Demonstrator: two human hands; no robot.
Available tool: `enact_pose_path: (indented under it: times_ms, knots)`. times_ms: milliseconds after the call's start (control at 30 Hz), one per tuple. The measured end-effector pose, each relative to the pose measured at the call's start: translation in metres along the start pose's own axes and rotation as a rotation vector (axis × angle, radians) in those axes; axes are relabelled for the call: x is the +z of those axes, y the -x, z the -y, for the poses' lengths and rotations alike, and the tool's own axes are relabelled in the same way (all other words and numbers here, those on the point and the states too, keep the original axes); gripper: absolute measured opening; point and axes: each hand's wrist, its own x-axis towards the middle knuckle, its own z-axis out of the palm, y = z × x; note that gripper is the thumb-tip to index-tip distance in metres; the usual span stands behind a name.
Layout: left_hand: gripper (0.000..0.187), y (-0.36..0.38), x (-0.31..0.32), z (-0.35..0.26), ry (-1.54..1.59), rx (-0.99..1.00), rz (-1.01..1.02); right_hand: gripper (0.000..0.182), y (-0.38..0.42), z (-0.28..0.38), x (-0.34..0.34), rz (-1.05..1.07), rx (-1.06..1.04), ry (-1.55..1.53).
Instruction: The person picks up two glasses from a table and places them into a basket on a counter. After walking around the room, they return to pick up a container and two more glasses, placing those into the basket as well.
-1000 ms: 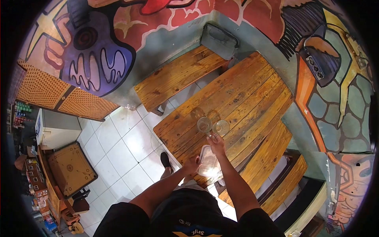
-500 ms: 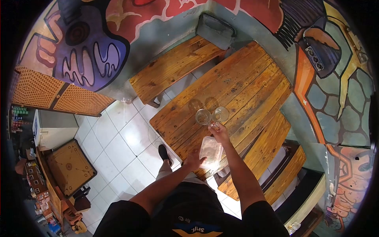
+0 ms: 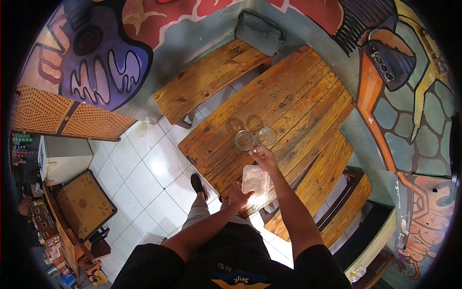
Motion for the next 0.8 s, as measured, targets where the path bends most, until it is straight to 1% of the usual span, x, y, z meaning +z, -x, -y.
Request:
enact_pose_path:
  times_ms: [33, 100, 133, 200, 233, 300, 333, 400, 433, 500, 567, 633, 700, 733, 767, 800]
  knots:
    - [0.076, 0.001, 0.009, 0.009, 0.004, -0.004, 0.002, 0.021, 0.001, 0.001, -0.002, 0.002, 0.004, 0.003]
    - [0.085, 0.005, 0.018, 0.021, 0.246, -0.048, -0.115, 0.021, 0.000, 0.002, -0.005, 0.039, 0.004, 0.063]
    - [0.085, 0.006, 0.015, 0.026, 0.247, -0.049, -0.114, 0.021, 0.000, 0.001, -0.006, 0.039, 0.005, 0.064]
    - [0.084, 0.011, 0.006, 0.037, 0.168, -0.459, 0.273, 0.024, -0.001, -0.004, -0.006, 0.031, 0.043, 0.076]
    - [0.084, 0.014, 0.006, 0.038, 0.169, -0.460, 0.270, 0.024, -0.002, -0.007, -0.007, 0.034, 0.043, 0.075]
    - [0.072, 0.022, 0.011, 0.044, 0.654, -0.452, 0.241, 0.026, -0.002, -0.006, -0.009, 0.044, 0.094, 0.100]
    - [0.072, 0.020, 0.015, 0.049, 0.656, -0.452, 0.243, 0.026, -0.001, -0.002, -0.008, 0.043, 0.095, 0.103]
    - [0.056, 0.011, 0.023, 0.060, 0.404, -0.439, 0.231, 0.028, 0.002, 0.007, -0.005, 0.000, 0.074, 0.146]
    - [0.056, 0.013, 0.013, 0.047, 0.407, -0.441, 0.229, 0.028, 0.000, -0.001, -0.009, 0.004, 0.074, 0.147]
    - [0.048, 0.015, -0.005, 0.030, 0.484, -0.511, 0.290, 0.027, -0.002, -0.011, -0.011, 0.028, 0.133, 0.107]
    - [0.048, 0.012, 0.002, 0.042, 0.529, -0.497, 0.301, 0.026, -0.001, -0.012, -0.011, 0.028, 0.120, 0.096]
    - [0.047, 0.015, 0.004, 0.039, 0.574, -0.478, 0.311, 0.026, 0.002, -0.003, -0.009, 0.026, 0.103, 0.085]
    - [0.045, 0.020, 0.008, 0.031, 0.496, -0.342, 0.056, 0.025, 0.004, 0.006, -0.007, 0.011, 0.130, 0.111]
    - [0.045, 0.019, 0.018, 0.042, 0.497, -0.341, 0.055, 0.025, 0.004, 0.008, -0.006, 0.012, 0.128, 0.111]
    - [0.045, 0.017, 0.027, 0.053, 0.547, -0.230, 0.006, 0.024, 0.005, 0.009, -0.004, 0.004, 0.111, 0.102]
    - [0.046, 0.017, 0.025, 0.050, 0.596, -0.119, -0.043, 0.023, 0.005, 0.007, -0.005, -0.004, 0.094, 0.092]
